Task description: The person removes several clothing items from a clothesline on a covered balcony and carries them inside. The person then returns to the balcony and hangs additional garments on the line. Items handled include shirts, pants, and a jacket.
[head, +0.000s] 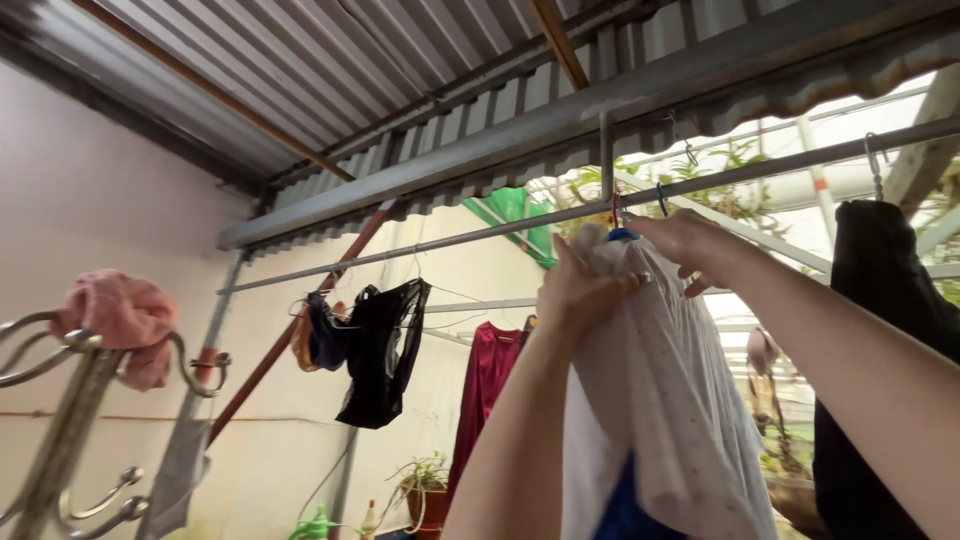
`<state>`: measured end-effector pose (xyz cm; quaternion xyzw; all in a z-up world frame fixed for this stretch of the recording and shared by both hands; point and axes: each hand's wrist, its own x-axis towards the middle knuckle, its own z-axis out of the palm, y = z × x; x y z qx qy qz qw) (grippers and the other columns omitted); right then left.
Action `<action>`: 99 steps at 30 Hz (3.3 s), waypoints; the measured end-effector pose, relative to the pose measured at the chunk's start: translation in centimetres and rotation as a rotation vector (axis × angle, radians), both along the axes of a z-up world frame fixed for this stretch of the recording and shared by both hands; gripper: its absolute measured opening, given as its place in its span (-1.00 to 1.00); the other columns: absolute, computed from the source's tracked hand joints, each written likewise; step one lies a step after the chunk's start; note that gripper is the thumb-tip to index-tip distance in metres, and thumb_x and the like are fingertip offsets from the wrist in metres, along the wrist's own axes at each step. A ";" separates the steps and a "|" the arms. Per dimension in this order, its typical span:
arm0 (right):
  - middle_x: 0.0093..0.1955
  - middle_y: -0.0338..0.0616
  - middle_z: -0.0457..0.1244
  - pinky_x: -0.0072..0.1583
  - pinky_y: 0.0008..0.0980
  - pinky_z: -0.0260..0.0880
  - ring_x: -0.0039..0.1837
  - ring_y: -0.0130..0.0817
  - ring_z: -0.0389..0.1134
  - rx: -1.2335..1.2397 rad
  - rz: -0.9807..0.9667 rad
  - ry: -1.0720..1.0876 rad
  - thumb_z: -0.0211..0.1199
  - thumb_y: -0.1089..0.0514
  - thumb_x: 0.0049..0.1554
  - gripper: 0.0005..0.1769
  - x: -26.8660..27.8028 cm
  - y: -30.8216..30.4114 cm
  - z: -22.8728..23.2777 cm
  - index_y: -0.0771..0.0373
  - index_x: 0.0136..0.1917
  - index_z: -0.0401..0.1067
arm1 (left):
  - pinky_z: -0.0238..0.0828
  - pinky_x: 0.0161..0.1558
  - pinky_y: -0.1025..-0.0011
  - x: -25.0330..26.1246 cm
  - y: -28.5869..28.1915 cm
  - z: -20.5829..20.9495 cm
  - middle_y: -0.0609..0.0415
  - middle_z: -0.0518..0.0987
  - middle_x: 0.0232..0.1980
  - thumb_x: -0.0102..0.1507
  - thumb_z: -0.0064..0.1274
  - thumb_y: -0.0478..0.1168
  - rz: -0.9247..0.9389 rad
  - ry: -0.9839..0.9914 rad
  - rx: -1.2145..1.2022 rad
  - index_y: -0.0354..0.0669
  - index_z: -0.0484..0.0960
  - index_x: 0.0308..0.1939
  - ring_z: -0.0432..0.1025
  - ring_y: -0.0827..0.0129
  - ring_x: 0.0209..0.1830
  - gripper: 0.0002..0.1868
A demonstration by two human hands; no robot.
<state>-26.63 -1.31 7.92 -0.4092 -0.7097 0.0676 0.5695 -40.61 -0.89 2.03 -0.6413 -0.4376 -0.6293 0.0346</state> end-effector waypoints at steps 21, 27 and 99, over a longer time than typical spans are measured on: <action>0.06 0.28 0.32 0.08 0.22 0.39 0.15 0.27 0.38 -0.251 0.047 0.238 0.51 -0.24 -0.08 -0.08 4.4 15.8 4.6 0.53 0.25 0.37 | 0.22 0.41 0.00 4.2 9.2 -4.4 -0.01 0.38 0.29 -0.08 0.11 -0.05 -0.322 0.092 0.149 0.17 0.30 0.50 0.26 -0.14 0.39 -0.01; -0.21 0.23 0.37 -0.11 0.19 0.44 -0.18 0.32 0.41 -0.426 0.117 0.195 0.48 0.17 -0.18 -0.47 2.1 17.6 6.0 0.56 0.00 0.47 | 0.25 0.39 0.09 2.2 8.8 -4.0 0.06 0.37 0.28 -0.22 0.13 0.11 -0.313 0.126 0.120 0.29 0.30 0.42 0.29 -0.08 0.37 0.05; -0.23 0.03 0.22 -0.29 -0.12 0.21 -0.21 -0.08 0.25 0.145 -0.487 0.340 0.43 0.30 -0.29 -0.58 2.9 9.7 1.8 0.39 -0.21 0.28 | 0.30 0.15 0.16 8.7 11.7 -3.5 -0.05 0.47 0.30 -0.11 -0.25 -0.26 -0.654 -0.058 0.140 0.24 0.16 0.50 0.36 -0.02 0.28 -0.01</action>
